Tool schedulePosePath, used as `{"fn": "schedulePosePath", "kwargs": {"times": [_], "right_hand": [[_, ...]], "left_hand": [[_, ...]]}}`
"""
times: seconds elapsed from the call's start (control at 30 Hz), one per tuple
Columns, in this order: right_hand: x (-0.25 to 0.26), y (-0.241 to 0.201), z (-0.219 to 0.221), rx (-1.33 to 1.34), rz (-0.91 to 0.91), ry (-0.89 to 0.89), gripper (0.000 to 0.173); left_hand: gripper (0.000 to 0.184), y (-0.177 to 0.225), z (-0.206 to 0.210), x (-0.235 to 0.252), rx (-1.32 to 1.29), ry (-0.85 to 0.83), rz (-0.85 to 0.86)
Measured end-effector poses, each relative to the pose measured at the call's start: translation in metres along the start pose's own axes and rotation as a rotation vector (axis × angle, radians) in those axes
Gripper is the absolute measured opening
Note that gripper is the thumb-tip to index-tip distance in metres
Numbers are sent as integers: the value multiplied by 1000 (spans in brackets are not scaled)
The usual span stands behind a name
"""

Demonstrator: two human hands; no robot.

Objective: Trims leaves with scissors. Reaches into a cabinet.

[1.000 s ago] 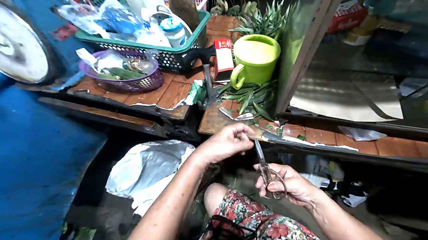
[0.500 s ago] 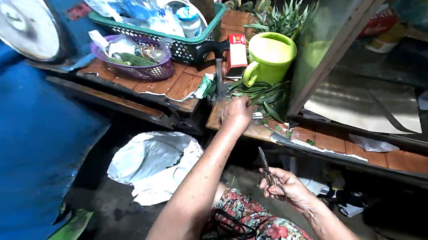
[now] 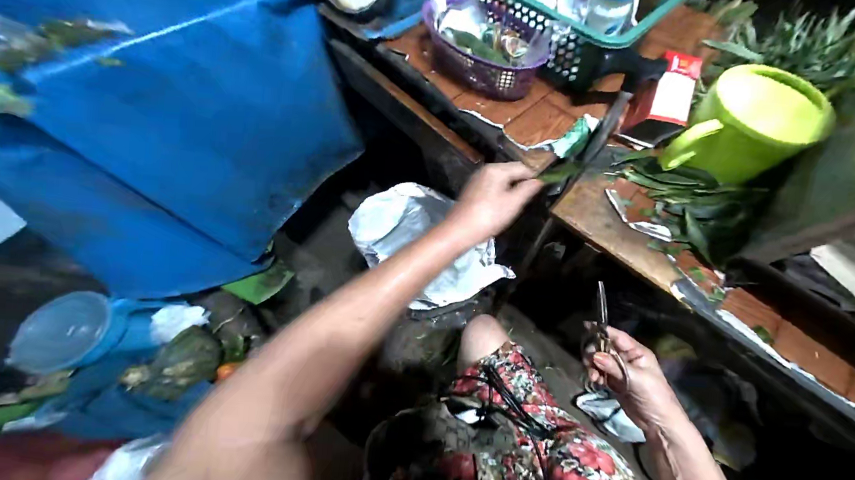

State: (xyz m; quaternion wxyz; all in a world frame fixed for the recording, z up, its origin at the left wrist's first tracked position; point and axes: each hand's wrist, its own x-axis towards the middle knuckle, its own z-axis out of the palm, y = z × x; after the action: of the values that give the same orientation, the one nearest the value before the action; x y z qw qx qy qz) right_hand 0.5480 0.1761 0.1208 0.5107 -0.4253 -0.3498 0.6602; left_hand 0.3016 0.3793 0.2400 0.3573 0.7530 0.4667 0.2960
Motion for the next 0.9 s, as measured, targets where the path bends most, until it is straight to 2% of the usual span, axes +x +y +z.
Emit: {"fn": "schedulePosePath", "kwargs": {"times": [0.1,0.17,0.27,0.37,0.43,0.6,0.67,0.77,0.9], "right_hand": [[23,-1,18,-333,79,2,47],[46,3,34,-579,114,-57,43],[88,19,61,-899,39,-195,37],[135,40,91,-1096,-44,-337,34],[166,50,114,-1180,-51,-407,35],[234,93,161,-1306,-103,-445,39],[251,108,176,-1392,-48,-452,42],[260,128,190,-1480,-1,-488,44],[248,142,201,-1441,17,-512,44]], "left_hand": [[26,-27,-74,-60,99,78,-178],[22,-38,-109,-111,64,203,-315],[12,-45,-131,-187,-86,431,-458],[9,-59,-128,-235,-199,597,-488],[9,-67,-127,-251,-127,613,-484],[26,-72,-136,-277,314,522,-367],[29,-72,-137,-286,420,499,-320],[32,-75,-142,-296,484,532,-263],[31,-82,-148,-301,495,577,-236]]}}
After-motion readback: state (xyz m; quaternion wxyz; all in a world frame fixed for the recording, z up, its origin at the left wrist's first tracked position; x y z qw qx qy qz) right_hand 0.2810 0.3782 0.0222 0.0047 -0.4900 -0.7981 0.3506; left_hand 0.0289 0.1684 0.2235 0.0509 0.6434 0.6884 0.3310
